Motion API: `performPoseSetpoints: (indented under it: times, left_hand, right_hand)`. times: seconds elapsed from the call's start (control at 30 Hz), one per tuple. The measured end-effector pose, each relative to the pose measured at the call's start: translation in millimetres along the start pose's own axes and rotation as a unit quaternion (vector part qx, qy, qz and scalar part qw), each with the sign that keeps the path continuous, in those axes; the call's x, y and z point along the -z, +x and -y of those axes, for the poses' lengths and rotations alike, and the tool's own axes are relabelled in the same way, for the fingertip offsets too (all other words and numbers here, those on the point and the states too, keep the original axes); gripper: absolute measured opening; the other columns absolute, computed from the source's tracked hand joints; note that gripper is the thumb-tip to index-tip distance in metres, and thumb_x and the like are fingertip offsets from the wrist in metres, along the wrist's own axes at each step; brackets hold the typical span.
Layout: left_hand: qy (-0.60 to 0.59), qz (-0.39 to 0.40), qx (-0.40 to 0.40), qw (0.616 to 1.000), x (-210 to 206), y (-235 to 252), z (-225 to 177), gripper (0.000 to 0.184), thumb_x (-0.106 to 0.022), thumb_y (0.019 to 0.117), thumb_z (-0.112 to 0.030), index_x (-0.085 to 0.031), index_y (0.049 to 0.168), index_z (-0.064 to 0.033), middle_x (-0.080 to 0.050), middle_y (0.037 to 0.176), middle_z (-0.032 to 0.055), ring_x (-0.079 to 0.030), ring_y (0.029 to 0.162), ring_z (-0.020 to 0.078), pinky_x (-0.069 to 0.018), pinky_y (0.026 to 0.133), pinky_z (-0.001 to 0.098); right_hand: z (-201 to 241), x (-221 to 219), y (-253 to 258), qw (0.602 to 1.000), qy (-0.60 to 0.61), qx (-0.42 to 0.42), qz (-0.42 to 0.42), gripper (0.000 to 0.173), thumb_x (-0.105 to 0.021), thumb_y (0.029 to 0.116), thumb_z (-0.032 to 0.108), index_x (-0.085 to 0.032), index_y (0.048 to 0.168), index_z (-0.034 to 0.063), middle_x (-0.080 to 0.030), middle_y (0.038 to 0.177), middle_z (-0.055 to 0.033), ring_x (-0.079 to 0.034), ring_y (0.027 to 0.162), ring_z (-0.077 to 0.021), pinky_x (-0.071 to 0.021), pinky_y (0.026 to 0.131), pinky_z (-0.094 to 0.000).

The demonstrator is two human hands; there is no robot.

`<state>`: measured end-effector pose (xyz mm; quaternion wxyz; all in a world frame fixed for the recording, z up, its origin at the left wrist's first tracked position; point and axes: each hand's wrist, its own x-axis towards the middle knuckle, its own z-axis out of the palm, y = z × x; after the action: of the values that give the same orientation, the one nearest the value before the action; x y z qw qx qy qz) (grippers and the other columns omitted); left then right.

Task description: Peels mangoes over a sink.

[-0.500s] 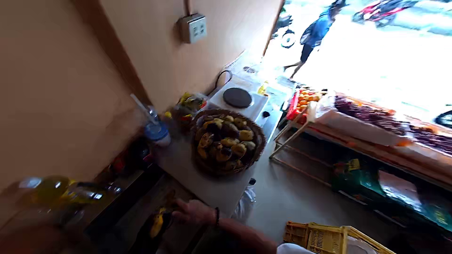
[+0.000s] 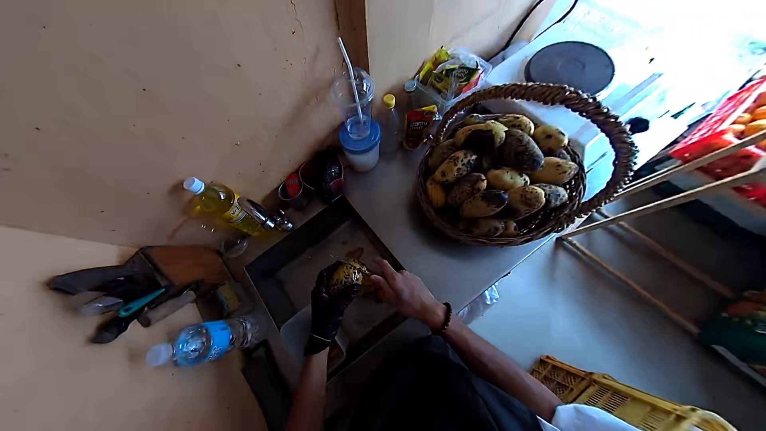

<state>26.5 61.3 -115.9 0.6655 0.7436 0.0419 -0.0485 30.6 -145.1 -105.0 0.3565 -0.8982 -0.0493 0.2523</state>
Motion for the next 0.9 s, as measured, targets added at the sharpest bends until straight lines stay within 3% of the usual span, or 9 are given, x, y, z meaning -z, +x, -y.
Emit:
performPoseSetpoints:
  times: [0.07,0.13,0.27,0.4,0.47,0.53,0.63,0.73,0.9]
  left_hand:
    - [0.012,-0.021,0.011,1.0,-2,-1,3,0.064,-0.082,0.078,-0.013,-0.055,0.133,0.0052,-0.066,0.123,0.0149,-0.066,0.109,0.0143,-0.0564,0.094,0.028]
    - [0.014,-0.022,0.031,0.999,0,-1,7,0.062,-0.082,0.0802,-0.014,-0.055,0.133,0.0043,-0.065,0.123,0.0149,-0.066,0.109,0.0149,-0.0562,0.094,0.0282]
    - [-0.013,-0.023,0.042,0.999,14,11,15,0.061,-0.078,0.0824,-0.016,-0.055,0.135,0.0041,-0.065,0.125,0.0154,-0.065,0.112,0.0167,-0.0556,0.095,0.0309]
    - [-0.09,-0.025,-0.011,0.996,34,13,3,0.076,-0.08,0.0783,-0.027,-0.049,0.139,0.0051,-0.063,0.13,0.012,-0.064,0.113,0.0147,-0.0561,0.096,0.0329]
    - [-0.141,-0.009,-0.006,0.99,41,14,9,0.091,-0.084,0.0761,-0.038,-0.042,0.144,0.0048,-0.063,0.128,0.0111,-0.067,0.108,0.0169,-0.0599,0.089,0.0378]
    - [-0.16,-0.009,0.025,0.987,40,16,21,0.078,-0.079,0.0776,-0.025,-0.044,0.139,0.007,-0.067,0.116,0.0135,-0.07,0.095,0.0209,-0.0623,0.078,0.0395]
    - [-0.135,0.011,0.051,0.99,34,17,22,0.055,-0.073,0.0796,-0.012,-0.056,0.129,0.005,-0.07,0.101,0.0099,-0.069,0.074,0.0168,-0.0609,0.063,0.0328]
    - [-0.126,0.05,0.057,0.989,31,14,17,0.049,-0.073,0.0781,-0.01,-0.058,0.123,0.0028,-0.071,0.094,0.0054,-0.068,0.07,0.0131,-0.0601,0.062,0.029]
    - [-0.118,0.106,0.046,0.986,34,16,15,0.053,-0.082,0.0758,-0.015,-0.062,0.121,0.0018,-0.073,0.094,0.0055,-0.069,0.074,0.0138,-0.0603,0.065,0.029]
  right_hand:
    - [5,-6,7,0.995,-0.076,-0.056,-0.021,0.059,-0.028,0.1104,0.049,-0.034,0.159,0.0155,-0.071,0.092,-0.0183,-0.07,0.088,-0.0411,-0.0541,0.078,-0.0575]
    - [-15,-19,22,0.986,-0.107,-0.128,0.008,0.058,-0.03,0.1108,0.044,-0.036,0.155,0.0064,-0.07,0.105,-0.0243,-0.069,0.101,-0.0451,-0.0535,0.085,-0.0607]
    - [-39,-31,28,0.983,-0.064,-0.164,0.057,0.059,-0.03,0.111,0.045,-0.038,0.151,0.0016,-0.067,0.118,-0.0274,-0.065,0.113,-0.0467,-0.0507,0.092,-0.0635]
    - [-35,-28,14,0.992,0.035,-0.12,0.017,0.059,-0.032,0.1096,0.05,-0.042,0.151,0.0094,-0.07,0.107,-0.0212,-0.069,0.101,-0.0415,-0.0529,0.087,-0.0605]
    - [-44,-27,11,0.99,0.109,-0.086,-0.016,0.058,-0.034,0.1093,0.049,-0.043,0.152,0.0103,-0.07,0.104,-0.0188,-0.069,0.094,-0.0373,-0.0538,0.085,-0.0578]
    - [-51,-25,8,0.985,0.162,-0.038,-0.036,0.058,-0.035,0.1089,0.048,-0.043,0.153,0.011,-0.07,0.101,-0.0164,-0.069,0.088,-0.0314,-0.0549,0.082,-0.053]
    - [-52,-13,-4,0.985,0.159,0.063,-0.024,0.06,-0.035,0.1082,0.049,-0.04,0.155,0.0118,-0.064,0.084,-0.0085,-0.062,0.07,-0.0222,-0.0534,0.069,-0.0453]
    - [-48,-2,-14,0.989,0.101,0.105,0.007,0.064,-0.035,0.1079,0.052,-0.037,0.158,0.0128,-0.064,0.079,-0.0077,-0.061,0.067,-0.0249,-0.0524,0.068,-0.0487]
    - [-47,3,-11,0.991,0.056,0.121,0.014,0.065,-0.033,0.1079,0.054,-0.037,0.158,0.0131,-0.067,0.083,-0.0105,-0.064,0.07,-0.0283,-0.0534,0.07,-0.0507]
